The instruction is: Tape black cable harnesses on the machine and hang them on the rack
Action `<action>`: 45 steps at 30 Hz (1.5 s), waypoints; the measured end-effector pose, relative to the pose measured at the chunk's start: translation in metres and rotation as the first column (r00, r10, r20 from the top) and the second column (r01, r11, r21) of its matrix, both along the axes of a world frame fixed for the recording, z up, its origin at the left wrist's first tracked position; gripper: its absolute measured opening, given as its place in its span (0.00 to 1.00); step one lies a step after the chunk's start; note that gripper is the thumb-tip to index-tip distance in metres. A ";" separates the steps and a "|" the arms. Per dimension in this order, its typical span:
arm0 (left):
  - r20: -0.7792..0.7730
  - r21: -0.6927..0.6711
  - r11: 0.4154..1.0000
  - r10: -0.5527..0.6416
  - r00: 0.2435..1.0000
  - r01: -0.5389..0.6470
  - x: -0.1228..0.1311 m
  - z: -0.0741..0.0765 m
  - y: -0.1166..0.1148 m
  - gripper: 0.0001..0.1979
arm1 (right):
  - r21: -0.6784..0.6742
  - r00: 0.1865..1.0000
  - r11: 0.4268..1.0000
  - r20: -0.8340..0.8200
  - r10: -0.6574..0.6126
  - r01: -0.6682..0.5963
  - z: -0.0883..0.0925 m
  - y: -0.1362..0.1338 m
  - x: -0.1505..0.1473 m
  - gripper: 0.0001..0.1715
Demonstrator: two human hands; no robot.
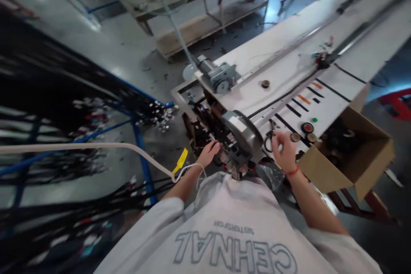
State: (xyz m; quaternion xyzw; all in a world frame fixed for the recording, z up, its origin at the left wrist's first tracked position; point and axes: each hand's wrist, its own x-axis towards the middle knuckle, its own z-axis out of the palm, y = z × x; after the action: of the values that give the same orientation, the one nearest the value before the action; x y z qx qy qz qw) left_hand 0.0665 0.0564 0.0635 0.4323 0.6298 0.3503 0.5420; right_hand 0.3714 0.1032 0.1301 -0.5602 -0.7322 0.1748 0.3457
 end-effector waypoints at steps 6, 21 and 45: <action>0.042 0.149 0.982 -0.123 0.992 0.115 -0.009 0.011 0.009 0.28 | -0.151 0.969 0.957 -0.065 0.239 -0.246 -0.039 -0.051 -0.125 0.18; -0.130 0.213 0.929 -0.279 0.952 0.301 -0.009 0.003 0.005 0.17 | -0.401 0.991 0.907 -0.041 0.126 -0.132 -0.055 -0.019 -0.133 0.08; -0.242 -0.170 0.885 -0.463 0.852 0.433 -0.037 -0.070 -0.051 0.15 | -0.082 0.725 0.720 0.079 -0.685 0.689 -0.009 -0.015 0.019 0.27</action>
State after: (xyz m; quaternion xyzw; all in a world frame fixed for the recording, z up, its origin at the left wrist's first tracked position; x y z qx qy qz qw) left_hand 0.0298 0.0055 -0.0068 0.5815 0.5990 0.1157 0.5382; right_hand 0.3900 0.0885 0.1210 -0.8128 -0.4694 0.0608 0.3397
